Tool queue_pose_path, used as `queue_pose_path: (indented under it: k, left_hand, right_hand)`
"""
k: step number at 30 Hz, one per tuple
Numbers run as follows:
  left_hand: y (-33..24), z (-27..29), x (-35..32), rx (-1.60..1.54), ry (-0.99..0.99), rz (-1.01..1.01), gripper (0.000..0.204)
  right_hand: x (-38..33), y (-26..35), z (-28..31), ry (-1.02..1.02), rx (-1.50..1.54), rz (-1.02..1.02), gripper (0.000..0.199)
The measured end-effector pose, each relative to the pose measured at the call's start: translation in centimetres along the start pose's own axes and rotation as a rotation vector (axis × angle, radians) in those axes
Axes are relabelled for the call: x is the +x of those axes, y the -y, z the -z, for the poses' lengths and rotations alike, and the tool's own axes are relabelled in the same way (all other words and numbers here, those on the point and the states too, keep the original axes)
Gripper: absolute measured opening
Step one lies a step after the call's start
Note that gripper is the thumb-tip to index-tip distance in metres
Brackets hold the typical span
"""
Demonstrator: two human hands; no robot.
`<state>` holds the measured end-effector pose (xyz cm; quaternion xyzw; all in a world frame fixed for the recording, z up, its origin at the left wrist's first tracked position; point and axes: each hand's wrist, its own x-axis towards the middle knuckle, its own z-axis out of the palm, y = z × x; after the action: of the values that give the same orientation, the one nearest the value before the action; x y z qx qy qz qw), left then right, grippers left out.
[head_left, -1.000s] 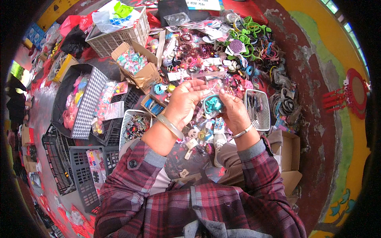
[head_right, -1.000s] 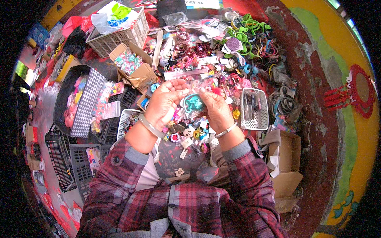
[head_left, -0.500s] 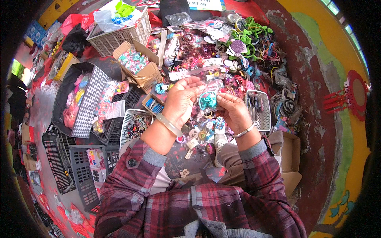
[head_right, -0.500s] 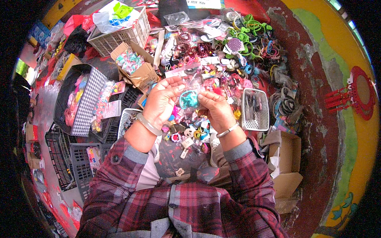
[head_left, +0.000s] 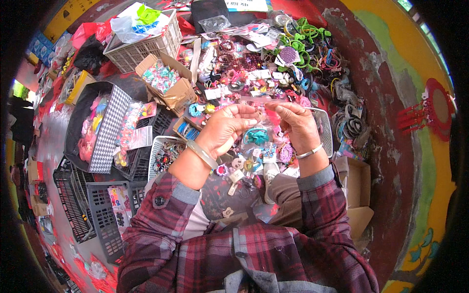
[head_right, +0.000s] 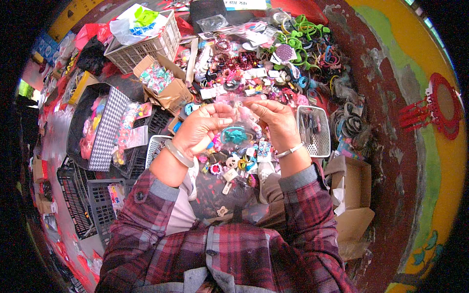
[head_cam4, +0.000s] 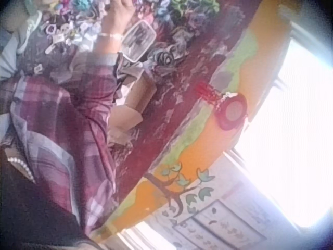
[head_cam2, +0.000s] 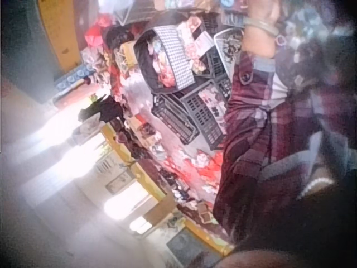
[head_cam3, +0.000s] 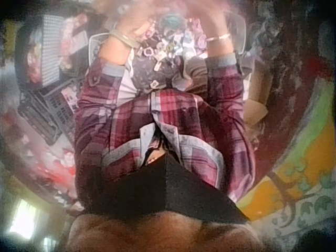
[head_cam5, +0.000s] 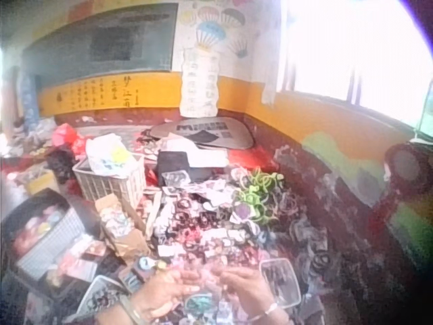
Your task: The person sits on the floor and sorts through various hair accessories, including hair ties and clips. They pick up items, place them into small plastic bags, and organize them into baskets and boxes.
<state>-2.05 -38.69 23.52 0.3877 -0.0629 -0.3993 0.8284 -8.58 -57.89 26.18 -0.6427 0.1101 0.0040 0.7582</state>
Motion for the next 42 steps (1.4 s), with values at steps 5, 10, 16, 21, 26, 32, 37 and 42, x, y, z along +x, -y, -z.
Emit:
queue_pose_path:
  k: [5, 10, 16, 21, 26, 32, 37, 42]
  left_hand:
    - [0.0, -0.6, 0.1, -0.005, -0.118, -0.002, 0.020]
    - [-1.6, 0.7, -0.9, -0.062, -0.127, -0.032, 0.017]
    - [-6.3, 4.3, -4.1, -0.037, -0.207, -0.287, 0.019]
    - [-12.5, 6.7, -10.3, 0.274, -0.558, -0.635, 0.016]
    - [-17.0, 19.4, -17.8, 0.512, -1.128, -0.914, 0.010]
    - [-21.0, 32.2, -27.6, 0.098, -1.491, -1.009, 0.011]
    - [-22.0, 42.2, -32.9, 1.119, -1.998, 0.057, 0.036]
    - [-22.3, 46.7, -33.1, 1.449, -1.896, 0.895, 0.058]
  right_hand:
    - [0.0, 0.3, 0.7, -0.192, 0.248, 0.139, 0.015]
    - [0.9, -0.6, 2.6, -0.317, 0.301, 0.147, 0.018]
    - [1.2, -0.6, 1.0, -0.307, 0.282, 0.091, 0.018]
    - [1.7, -2.2, 1.1, -0.256, 0.228, 0.126, 0.015]
    - [2.7, -3.4, -0.6, -0.265, 0.194, 0.038, 0.014]
    - [3.7, -4.5, -3.0, -0.281, 0.103, -0.008, 0.013]
    - [4.3, -5.8, -4.0, -0.295, 0.016, -0.102, 0.012]
    - [5.4, -7.1, -4.6, -0.284, -0.033, -0.162, 0.010]
